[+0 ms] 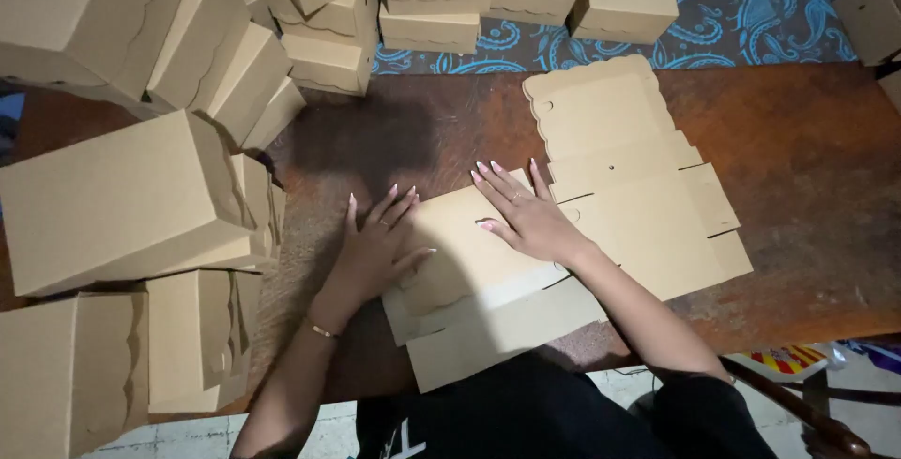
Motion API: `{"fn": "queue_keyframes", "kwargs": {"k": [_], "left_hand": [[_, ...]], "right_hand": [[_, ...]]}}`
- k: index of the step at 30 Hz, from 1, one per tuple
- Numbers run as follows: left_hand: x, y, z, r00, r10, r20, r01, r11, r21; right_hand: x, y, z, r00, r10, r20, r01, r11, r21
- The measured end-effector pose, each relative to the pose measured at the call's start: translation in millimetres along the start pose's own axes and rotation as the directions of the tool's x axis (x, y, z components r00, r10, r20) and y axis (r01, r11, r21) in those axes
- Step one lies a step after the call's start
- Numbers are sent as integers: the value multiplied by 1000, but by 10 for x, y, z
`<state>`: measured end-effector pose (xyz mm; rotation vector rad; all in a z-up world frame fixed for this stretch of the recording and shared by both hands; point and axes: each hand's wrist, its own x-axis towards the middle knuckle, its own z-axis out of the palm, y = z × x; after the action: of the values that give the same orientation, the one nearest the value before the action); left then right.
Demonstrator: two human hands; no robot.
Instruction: The person assembles a flat cardboard box by folding along pre-scored lines and tucking tabs into slots. They complete one box and place it on a stack of finished boxes on the table.
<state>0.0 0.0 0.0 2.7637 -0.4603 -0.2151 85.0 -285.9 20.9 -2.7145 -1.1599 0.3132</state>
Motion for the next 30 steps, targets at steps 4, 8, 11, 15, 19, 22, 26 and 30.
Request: {"fn": "queue_keyframes", "kwargs": {"k": [4, 8, 11, 15, 19, 22, 26, 30], "left_hand": [[56, 89, 202, 998, 32, -62, -22, 988, 154], [285, 97, 515, 932, 246, -265, -156, 934, 321], [371, 255, 541, 941, 260, -215, -194, 939, 285], [376, 306, 402, 957, 244, -155, -232, 968, 95], [343, 371, 235, 975, 209, -78, -202, 975, 91], [312, 387, 126, 982, 182, -41, -181, 983, 38], [329, 379, 171, 985, 173, -23, -171, 983, 59], [322, 408, 124, 990, 140, 2, -139, 989, 52]], "right_hand": [[2, -6, 0, 1000, -5, -11, 5, 1000, 10], [57, 28, 20, 994, -57, -98, 52, 997, -56], [11, 43, 92, 988, -80, -131, 70, 994, -80], [11, 8, 77, 990, -64, -128, 53, 995, -85], [15, -48, 44, 993, -48, -107, 40, 996, -76], [23, -86, 6, 997, -25, -66, 19, 997, -79], [14, -67, 28, 998, -25, -62, 19, 996, -88], [15, -80, 32, 999, -10, -46, 6, 996, -92]]}}
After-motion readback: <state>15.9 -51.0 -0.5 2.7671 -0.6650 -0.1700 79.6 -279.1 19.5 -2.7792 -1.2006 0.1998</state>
